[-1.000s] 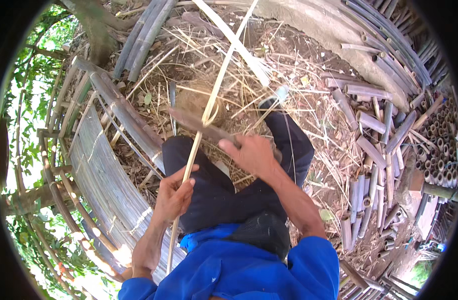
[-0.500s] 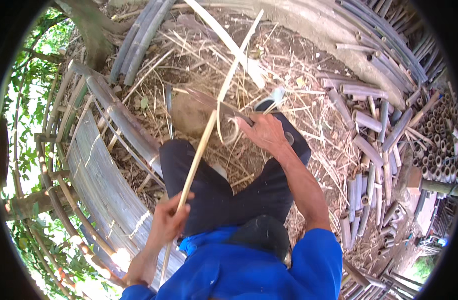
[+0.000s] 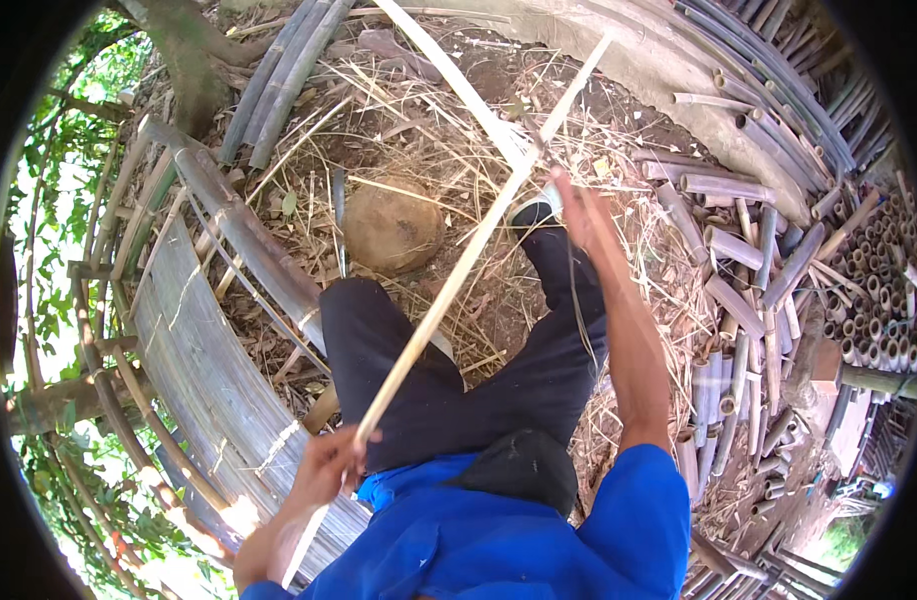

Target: The person strips thin layers from a bamboo pole using a machete while sitting on the ground.

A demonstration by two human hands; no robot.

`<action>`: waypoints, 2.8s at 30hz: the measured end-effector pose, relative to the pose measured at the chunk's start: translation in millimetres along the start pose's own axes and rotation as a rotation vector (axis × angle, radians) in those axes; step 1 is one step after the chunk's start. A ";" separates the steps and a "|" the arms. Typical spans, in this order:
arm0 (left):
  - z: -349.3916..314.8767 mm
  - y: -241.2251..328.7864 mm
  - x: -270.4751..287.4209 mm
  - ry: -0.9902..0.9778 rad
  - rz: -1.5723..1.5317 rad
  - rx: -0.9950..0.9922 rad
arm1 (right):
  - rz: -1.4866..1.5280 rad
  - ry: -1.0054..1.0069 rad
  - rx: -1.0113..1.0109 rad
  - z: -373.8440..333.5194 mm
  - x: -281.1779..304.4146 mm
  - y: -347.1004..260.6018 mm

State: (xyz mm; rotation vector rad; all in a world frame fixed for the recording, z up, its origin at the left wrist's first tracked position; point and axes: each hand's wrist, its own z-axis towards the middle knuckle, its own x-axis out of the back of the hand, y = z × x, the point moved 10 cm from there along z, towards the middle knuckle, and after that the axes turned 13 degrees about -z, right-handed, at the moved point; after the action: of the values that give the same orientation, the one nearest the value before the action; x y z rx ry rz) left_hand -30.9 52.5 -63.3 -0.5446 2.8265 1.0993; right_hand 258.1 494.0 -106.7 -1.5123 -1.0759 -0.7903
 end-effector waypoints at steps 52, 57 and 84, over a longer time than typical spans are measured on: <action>-208.0 167.7 115.3 1.331 1.442 -1.102 | 1.381 -0.509 -0.267 -23.7 -118.3 -85.3; -174.7 151.1 161.4 1.252 -0.214 -1.603 | 1.444 -0.578 -0.467 -97.9 -155.6 -157.7; -175.9 222.8 66.0 0.316 -0.534 -2.121 | 0.126 -0.476 0.746 -185.2 -148.7 -192.9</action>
State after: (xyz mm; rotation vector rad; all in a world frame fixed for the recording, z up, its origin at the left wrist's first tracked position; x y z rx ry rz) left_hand -157.2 67.9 198.9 -1.2405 0.2558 3.2626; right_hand 35.3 285.5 -128.7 -1.1094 -1.4007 0.0966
